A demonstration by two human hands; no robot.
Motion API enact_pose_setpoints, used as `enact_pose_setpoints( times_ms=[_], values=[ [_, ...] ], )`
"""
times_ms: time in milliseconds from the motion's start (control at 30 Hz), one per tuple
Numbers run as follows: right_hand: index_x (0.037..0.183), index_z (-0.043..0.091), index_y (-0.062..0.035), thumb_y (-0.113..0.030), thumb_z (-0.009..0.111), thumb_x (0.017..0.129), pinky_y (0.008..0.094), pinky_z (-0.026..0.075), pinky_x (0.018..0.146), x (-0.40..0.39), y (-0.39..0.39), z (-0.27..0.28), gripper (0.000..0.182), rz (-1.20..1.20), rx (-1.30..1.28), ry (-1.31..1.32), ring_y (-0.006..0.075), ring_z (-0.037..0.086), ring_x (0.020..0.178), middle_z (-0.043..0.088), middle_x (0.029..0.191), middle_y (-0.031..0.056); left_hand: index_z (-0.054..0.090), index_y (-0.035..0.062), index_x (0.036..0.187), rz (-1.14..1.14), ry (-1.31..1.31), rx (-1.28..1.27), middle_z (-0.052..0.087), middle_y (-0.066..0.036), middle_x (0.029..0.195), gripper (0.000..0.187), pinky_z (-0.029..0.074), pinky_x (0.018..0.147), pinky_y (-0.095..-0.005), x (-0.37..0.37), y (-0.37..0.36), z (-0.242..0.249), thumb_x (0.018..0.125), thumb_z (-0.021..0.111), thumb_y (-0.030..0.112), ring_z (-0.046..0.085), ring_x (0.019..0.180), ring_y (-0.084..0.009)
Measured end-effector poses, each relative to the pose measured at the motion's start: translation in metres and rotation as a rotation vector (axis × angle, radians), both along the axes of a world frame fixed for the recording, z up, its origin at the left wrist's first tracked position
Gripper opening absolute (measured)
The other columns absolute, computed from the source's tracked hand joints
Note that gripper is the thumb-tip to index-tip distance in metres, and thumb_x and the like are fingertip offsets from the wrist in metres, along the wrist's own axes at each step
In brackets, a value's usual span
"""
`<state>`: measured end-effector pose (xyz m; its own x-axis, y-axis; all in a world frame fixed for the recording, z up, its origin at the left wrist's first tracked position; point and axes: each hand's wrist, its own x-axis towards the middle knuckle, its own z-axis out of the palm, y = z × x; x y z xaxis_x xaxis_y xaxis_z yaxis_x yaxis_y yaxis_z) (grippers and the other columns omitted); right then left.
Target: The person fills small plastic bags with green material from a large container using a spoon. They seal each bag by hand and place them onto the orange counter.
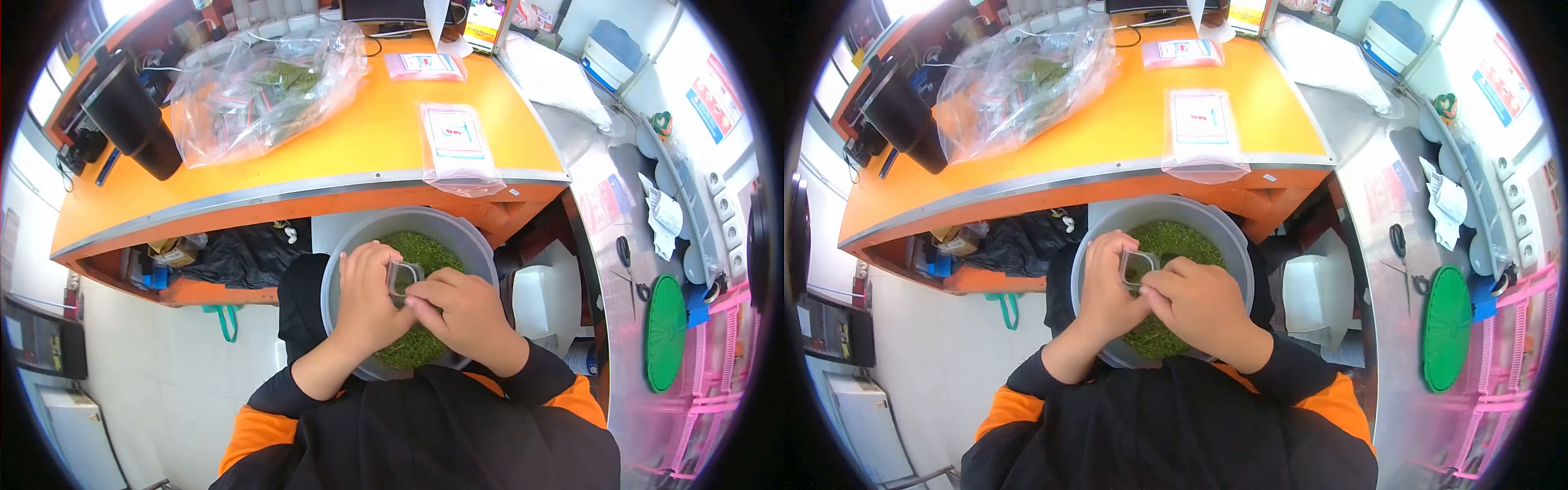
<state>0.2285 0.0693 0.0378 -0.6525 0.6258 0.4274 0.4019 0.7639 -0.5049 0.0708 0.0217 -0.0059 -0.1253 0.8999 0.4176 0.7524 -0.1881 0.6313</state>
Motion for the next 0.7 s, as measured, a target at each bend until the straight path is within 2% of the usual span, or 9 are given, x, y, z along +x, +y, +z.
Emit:
enact_pose_setpoints(
  times_ms=[133, 200, 233, 333, 367, 400, 500, 600, 700],
  values=[
    [0.079, 0.065, -0.0137, -0.016, 0.066, 0.075, 0.034, 0.047, 0.056, 0.005, 0.003, 0.015, 0.005, -0.069, 0.007, 0.139, 0.0237, 0.059, 0.062, 0.057, 0.073, 0.0045, 0.031, 0.0042, 0.134, -0.149, -0.145, 0.023, 0.049, -0.016, 0.122, 0.089, 0.033, 0.1, -0.041, -0.008, 0.001, 0.014, 0.063, 0.08, 0.027, 0.042, 0.119, -0.034],
    [0.083, 0.063, -0.0121, -0.014, 0.065, 0.077, 0.035, 0.047, 0.055, 0.007, 0.002, 0.001, 0.007, 0.01, -0.008, -0.004, 0.025, 0.058, 0.061, 0.057, 0.073, 0.0053, 0.026, 0.0038, 0.138, -0.293, -0.327, -0.102, 0.049, -0.018, 0.123, 0.095, 0.036, 0.098, -0.0386, -0.018, 0.007, 0.021, 0.064, 0.08, 0.028, 0.044, 0.118, -0.0331],
    [0.085, 0.063, -0.0117, -0.014, 0.064, 0.077, 0.0352, 0.047, 0.054, 0.008, 0.002, -0.006, 0.008, 0.031, 0.002, -0.019, 0.0254, 0.058, 0.06, 0.057, 0.073, 0.0056, 0.037, 0.0048, 0.133, -0.318, -0.339, -0.098, 0.058, -0.016, 0.109, 0.081, 0.044, 0.088, -0.0346, -0.02, 0.01, 0.025, 0.067, 0.078, 0.027, 0.056, 0.104, -0.0292],
    [0.091, 0.06, -0.0077, -0.009, 0.061, 0.081, 0.0341, 0.048, 0.059, 0.014, 0.001, 0.005, 0.01, 0.073, -0.077, 0.046, 0.0261, 0.06, 0.064, 0.059, 0.077, 0.0085, 0.051, 0.0065, 0.122, -0.543, -0.292, -0.296, 0.063, -0.011, 0.091, 0.059, 0.048, 0.078, -0.0327, -0.032, 0.012, 0.044, 0.071, 0.075, 0.024, 0.063, 0.088, -0.024],
    [0.091, 0.06, -0.0066, -0.007, 0.059, 0.082, 0.0333, 0.048, 0.06, 0.012, -0.002, 0.008, 0.009, 0.065, -0.147, 0.137, 0.0259, 0.06, 0.065, 0.059, 0.078, 0.0094, 0.063, 0.006, 0.1, -0.543, -0.4, -0.242, 0.064, -0.009, 0.078, 0.03, 0.048, 0.068, -0.0327, -0.028, 0.011, 0.046, 0.076, 0.07, 0.022, 0.063, 0.074, -0.0229],
    [0.091, 0.059, -0.0055, -0.005, 0.058, 0.083, 0.0324, 0.048, 0.062, 0.012, -0.003, 0.01, 0.009, 0.056, -0.212, 0.231, 0.0256, 0.06, 0.065, 0.059, 0.079, 0.0102, 0.063, 0.0052, 0.096, -0.542, -0.345, -0.265, 0.063, -0.01, 0.077, 0.024, 0.048, 0.066, -0.0335, -0.03, 0.011, 0.051, 0.078, 0.069, 0.021, 0.063, 0.073, -0.0244],
    [0.096, 0.056, -0.0025, 0.0, 0.055, 0.085, 0.0306, 0.047, 0.064, 0.018, 0.0, 0.014, 0.011, 0.073, -0.138, 0.291, 0.0247, 0.06, 0.068, 0.059, 0.082, 0.0126, 0.063, 0.0032, 0.083, -0.531, -0.215, -0.301, 0.061, -0.013, 0.072, 0.017, 0.046, 0.061, -0.0364, -0.036, 0.01, 0.062, 0.082, 0.064, 0.02, 0.06, 0.068, -0.0288],
    [0.099, 0.053, -0.0013, 0.0, 0.055, 0.085, 0.0299, 0.046, 0.064, 0.021, 0.001, 0.003, 0.014, 0.071, -0.412, 0.408, 0.0246, 0.058, 0.068, 0.057, 0.082, 0.0127, 0.062, 0.0021, 0.078, -0.483, -0.156, -0.236, 0.058, -0.014, 0.069, 0.019, 0.044, 0.059, -0.0392, -0.034, 0.006, 0.063, 0.084, 0.061, 0.019, 0.058, 0.066, -0.0321],
    [0.1, 0.052, -0.0026, -0.002, 0.054, 0.086, 0.0328, 0.047, 0.063, 0.018, 0.006, 0.013, 0.014, 0.103, -0.249, 0.306, 0.0282, 0.059, 0.07, 0.058, 0.082, 0.0135, 0.062, 0.0016, 0.079, -0.464, -0.12, -0.183, 0.058, -0.014, 0.069, 0.018, 0.044, 0.059, -0.0404, -0.031, 0.007, 0.055, 0.084, 0.061, 0.02, 0.057, 0.067, -0.0335]
  ],
)
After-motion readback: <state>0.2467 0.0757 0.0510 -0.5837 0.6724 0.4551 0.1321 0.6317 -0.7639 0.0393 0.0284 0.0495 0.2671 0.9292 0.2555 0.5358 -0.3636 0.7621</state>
